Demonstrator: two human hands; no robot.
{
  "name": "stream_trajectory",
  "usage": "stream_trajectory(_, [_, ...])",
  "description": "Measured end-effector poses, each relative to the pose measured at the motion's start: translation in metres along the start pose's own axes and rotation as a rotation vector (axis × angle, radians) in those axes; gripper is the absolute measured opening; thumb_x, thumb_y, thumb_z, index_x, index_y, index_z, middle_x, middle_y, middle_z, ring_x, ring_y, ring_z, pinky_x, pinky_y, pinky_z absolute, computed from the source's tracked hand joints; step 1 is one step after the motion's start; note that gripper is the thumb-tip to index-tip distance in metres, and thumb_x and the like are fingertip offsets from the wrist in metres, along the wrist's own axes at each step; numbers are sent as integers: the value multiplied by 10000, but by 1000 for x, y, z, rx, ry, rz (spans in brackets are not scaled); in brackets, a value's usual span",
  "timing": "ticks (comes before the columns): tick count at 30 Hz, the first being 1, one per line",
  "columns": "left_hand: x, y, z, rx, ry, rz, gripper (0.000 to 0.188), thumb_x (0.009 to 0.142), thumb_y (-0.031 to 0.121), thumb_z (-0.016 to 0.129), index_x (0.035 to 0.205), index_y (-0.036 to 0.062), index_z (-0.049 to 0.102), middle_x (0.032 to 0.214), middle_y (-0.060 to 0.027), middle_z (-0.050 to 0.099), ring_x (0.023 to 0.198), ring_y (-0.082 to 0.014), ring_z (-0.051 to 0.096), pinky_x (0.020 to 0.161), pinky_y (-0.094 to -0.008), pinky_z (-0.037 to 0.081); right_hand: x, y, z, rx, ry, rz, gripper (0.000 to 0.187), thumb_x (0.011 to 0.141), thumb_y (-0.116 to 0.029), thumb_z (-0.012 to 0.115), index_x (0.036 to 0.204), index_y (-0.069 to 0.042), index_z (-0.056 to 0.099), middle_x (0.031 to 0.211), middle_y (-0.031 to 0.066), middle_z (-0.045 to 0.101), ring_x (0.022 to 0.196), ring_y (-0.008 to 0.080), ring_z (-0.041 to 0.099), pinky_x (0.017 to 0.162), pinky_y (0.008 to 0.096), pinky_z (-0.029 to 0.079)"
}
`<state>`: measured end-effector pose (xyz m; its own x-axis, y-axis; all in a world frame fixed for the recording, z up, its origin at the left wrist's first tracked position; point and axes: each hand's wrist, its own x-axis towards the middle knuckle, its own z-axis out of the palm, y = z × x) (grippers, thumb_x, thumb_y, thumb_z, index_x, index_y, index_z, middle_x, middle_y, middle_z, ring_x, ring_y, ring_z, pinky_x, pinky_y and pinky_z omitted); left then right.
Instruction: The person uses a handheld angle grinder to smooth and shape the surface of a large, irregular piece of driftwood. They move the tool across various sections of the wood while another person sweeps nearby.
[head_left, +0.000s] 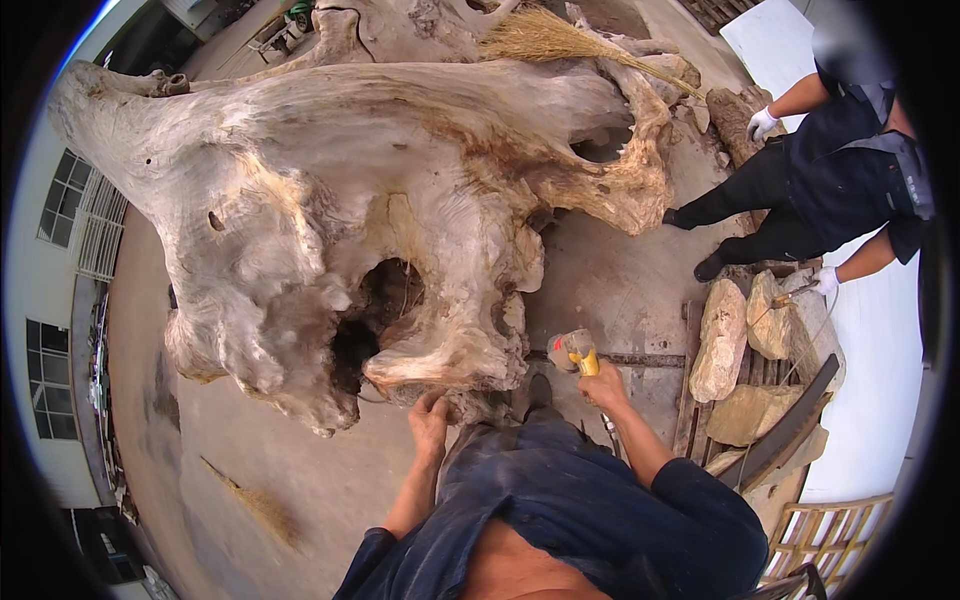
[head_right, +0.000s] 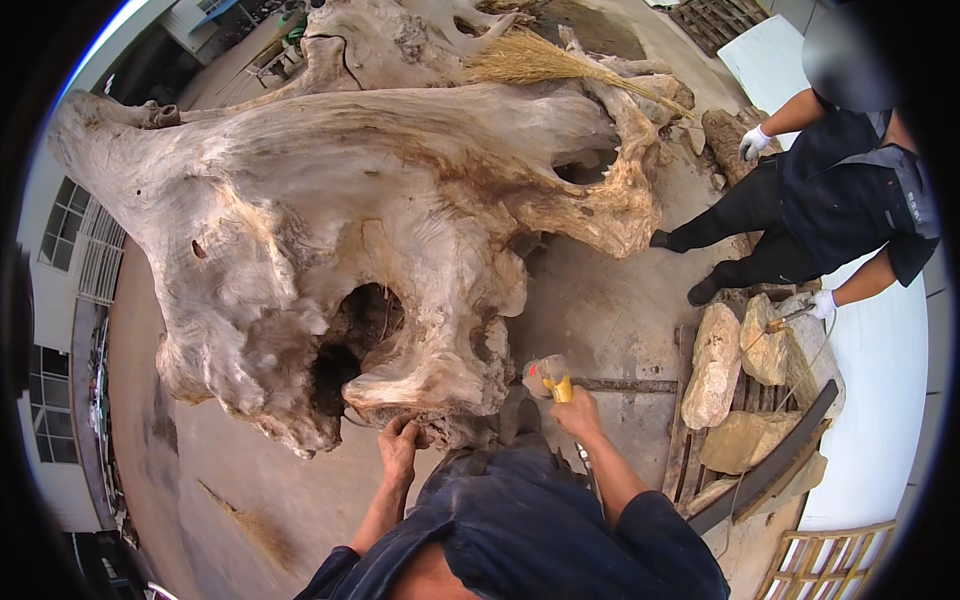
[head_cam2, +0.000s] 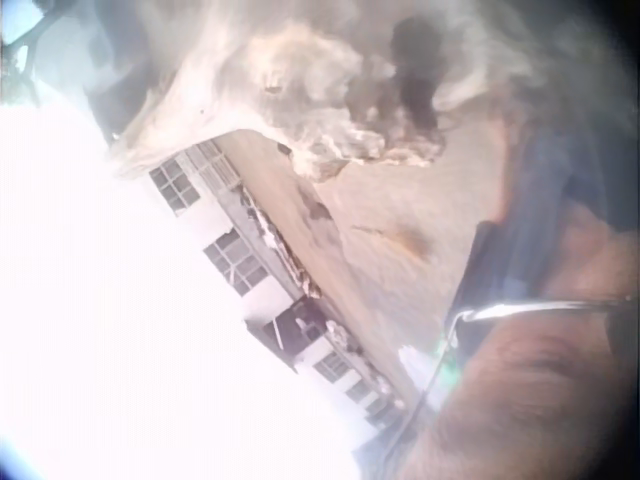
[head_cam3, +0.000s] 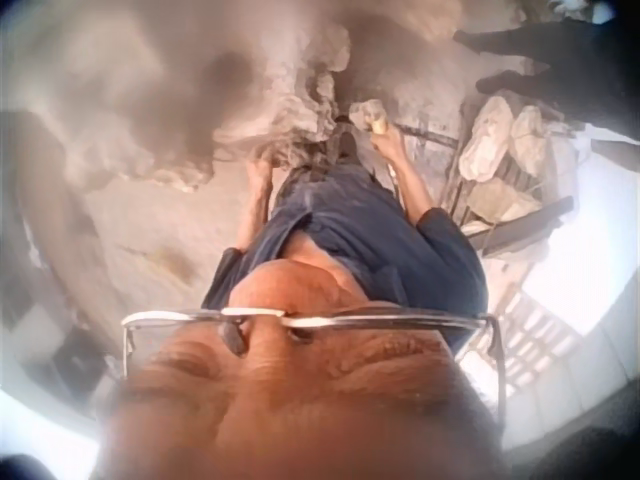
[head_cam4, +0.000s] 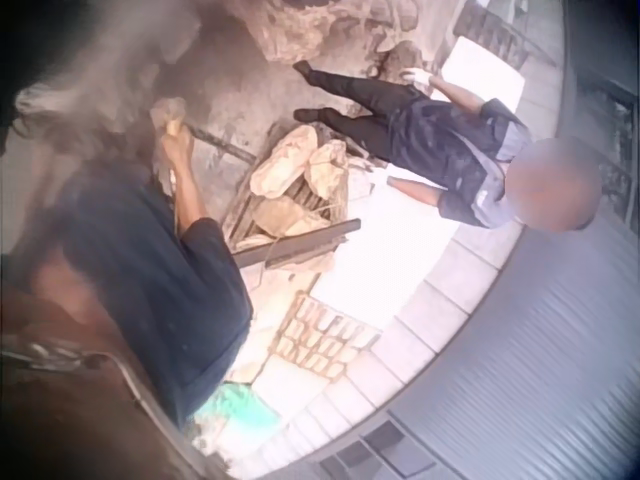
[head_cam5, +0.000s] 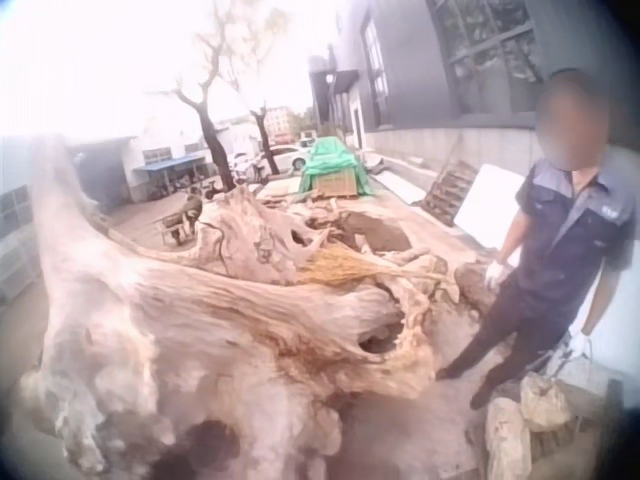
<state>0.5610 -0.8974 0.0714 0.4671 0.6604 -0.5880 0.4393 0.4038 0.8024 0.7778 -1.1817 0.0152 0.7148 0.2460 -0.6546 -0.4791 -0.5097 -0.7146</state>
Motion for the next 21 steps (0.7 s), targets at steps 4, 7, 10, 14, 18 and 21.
stream_trajectory(4, [-4,-16,3,8,-38,3,427,938,1,547,1348,-110,596,1165,-214,686,725,-216,732,663,-314,603,-8,-4,-7,-51,35,51,278,671,-27,695,932,25,613,701,107,629,534,180,599,463,358,470])
stream_trajectory(7, [-14,-11,14,92,-80,19,459,942,-21,548,1389,-124,553,1267,-230,682,795,-241,750,678,-329,604,-17,13,-12,-23,72,47,289,659,-26,697,931,26,611,705,105,630,534,188,598,458,357,464])
stream_trajectory(10, [-20,-1,23,126,-187,-70,450,954,-3,565,1390,-112,560,1279,-201,686,855,-245,754,707,-342,594,-26,26,-14,56,82,57,278,667,-15,693,931,21,613,701,91,620,537,186,595,456,350,458])
stream_trajectory(14, [-3,-14,27,222,-464,-80,424,1024,129,600,1395,-76,582,1272,-147,706,880,-215,753,736,-328,587,-49,28,-7,257,125,53,140,698,-23,649,823,9,597,604,71,583,479,149,559,423,327,400])
stream_trajectory(18, [-10,-11,50,334,-725,-114,566,1045,315,613,1445,-83,558,1233,-166,729,983,-219,742,826,-329,570,-67,11,5,127,150,84,269,720,7,674,985,25,629,733,80,633,579,171,608,485,331,470])
stream_trajectory(21, [-24,-8,70,289,-860,-207,714,1063,456,593,1512,-87,476,1381,-216,644,1158,-268,696,962,-389,551,-85,-15,25,21,192,12,317,714,-54,694,1014,29,637,751,86,640,608,171,618,522,351,484])
